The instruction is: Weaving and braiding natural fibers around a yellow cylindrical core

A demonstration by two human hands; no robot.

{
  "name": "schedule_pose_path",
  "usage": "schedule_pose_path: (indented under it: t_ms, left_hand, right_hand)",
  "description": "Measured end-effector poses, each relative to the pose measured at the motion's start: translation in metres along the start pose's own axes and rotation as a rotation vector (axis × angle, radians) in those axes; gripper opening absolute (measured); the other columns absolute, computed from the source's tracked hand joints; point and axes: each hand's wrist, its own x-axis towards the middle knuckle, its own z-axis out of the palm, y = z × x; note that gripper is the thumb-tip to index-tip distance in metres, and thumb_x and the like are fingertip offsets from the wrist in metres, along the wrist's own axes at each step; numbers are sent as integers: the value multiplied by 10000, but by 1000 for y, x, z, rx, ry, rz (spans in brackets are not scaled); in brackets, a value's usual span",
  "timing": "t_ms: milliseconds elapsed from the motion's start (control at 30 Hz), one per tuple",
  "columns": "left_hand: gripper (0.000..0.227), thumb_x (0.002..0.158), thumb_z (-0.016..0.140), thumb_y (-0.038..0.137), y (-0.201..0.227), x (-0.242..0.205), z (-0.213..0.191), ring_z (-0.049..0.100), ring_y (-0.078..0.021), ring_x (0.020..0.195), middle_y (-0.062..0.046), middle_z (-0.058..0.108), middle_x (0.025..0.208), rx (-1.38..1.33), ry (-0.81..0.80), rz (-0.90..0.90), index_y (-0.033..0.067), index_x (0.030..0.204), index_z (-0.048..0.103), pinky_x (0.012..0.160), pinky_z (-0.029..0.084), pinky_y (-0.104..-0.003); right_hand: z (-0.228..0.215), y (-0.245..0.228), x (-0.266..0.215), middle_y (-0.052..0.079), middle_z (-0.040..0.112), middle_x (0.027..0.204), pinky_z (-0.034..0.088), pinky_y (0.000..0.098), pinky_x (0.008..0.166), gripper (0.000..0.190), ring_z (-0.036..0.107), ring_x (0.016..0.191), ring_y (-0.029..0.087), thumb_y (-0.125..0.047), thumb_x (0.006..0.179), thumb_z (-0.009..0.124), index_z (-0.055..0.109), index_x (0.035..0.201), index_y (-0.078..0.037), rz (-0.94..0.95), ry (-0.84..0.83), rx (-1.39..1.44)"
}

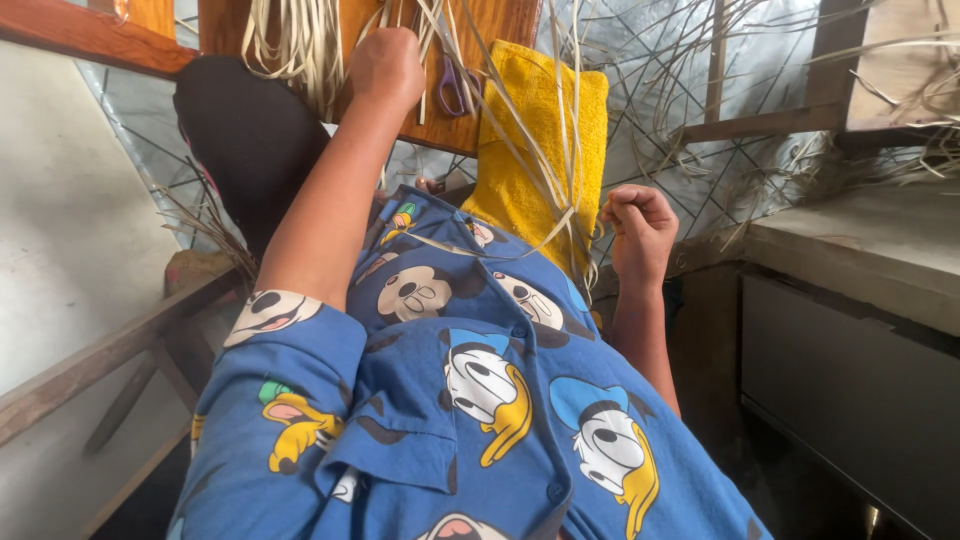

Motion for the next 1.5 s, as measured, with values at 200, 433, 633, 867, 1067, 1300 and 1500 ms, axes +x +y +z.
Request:
schedule_pose_path:
  t_ms: [200,433,633,867,1067,1300,1500]
  left_hand:
    - [143,1072,573,127,-6,-36,-107,590,-56,436,-21,706,743,-1228,-244,-523,55,1077,696,363,555,-204]
    - [133,1122,554,182,-8,-122,-203,349,-44,483,49,417,685,-1984,266,-277,118,1050,646,386,227,-227]
    - [94,1146,517,119,36,-179,-267,356,-107,550,-84,543,957,-1303,592,302,43,1172,565,480,304,-288]
    - [219,1070,489,169,109,-230,-284,695,-296,637,-77,689,661,-1258,-339,546,90,1061,693,633,569,-397]
    - [168,1006,511,23,64,-223,-323,616,-434,742,-164,588,742,-1011,-378,1010,22,1044,674,645,533,-511]
    - [237,1187,810,-21,-9,-237,-304,591,-431,1459,-205,703,1356,190,375,352,47,1408,865,1249,439,-554]
    - [413,981,800,88,102,-203,-214,561,-404,1315,-224,673,1258,-195,408,709,-19,1366,700,1153,263,-711]
  right_hand:
    - [-10,0,-2,110,717,992,528,248,722,141,642,790,146,96,961,610,699,993,-9,-13,30,1]
    - [5,-10,5,73,702,952,513,241,741,155,616,787,127,94,952,600,703,1002,-10,-116,34,-187]
    - [67,-58,-16,121,677,1134,536,292,800,227,630,922,186,225,904,655,679,1025,34,-644,-91,-655]
    - [102,-49,-40,403,481,1405,610,544,890,453,776,919,419,18,944,788,593,1353,32,-1229,-507,-463]
    - [112,-62,-22,324,725,1107,589,575,828,197,741,961,496,49,985,685,706,1167,121,-1338,-365,-584]
    - [105,-54,-6,235,740,1027,603,486,787,128,743,860,404,60,997,673,775,1074,68,-1344,-309,-738]
    - [134,-50,-37,180,711,907,590,460,653,79,691,715,365,-34,1002,688,754,1021,6,-1196,-371,-890]
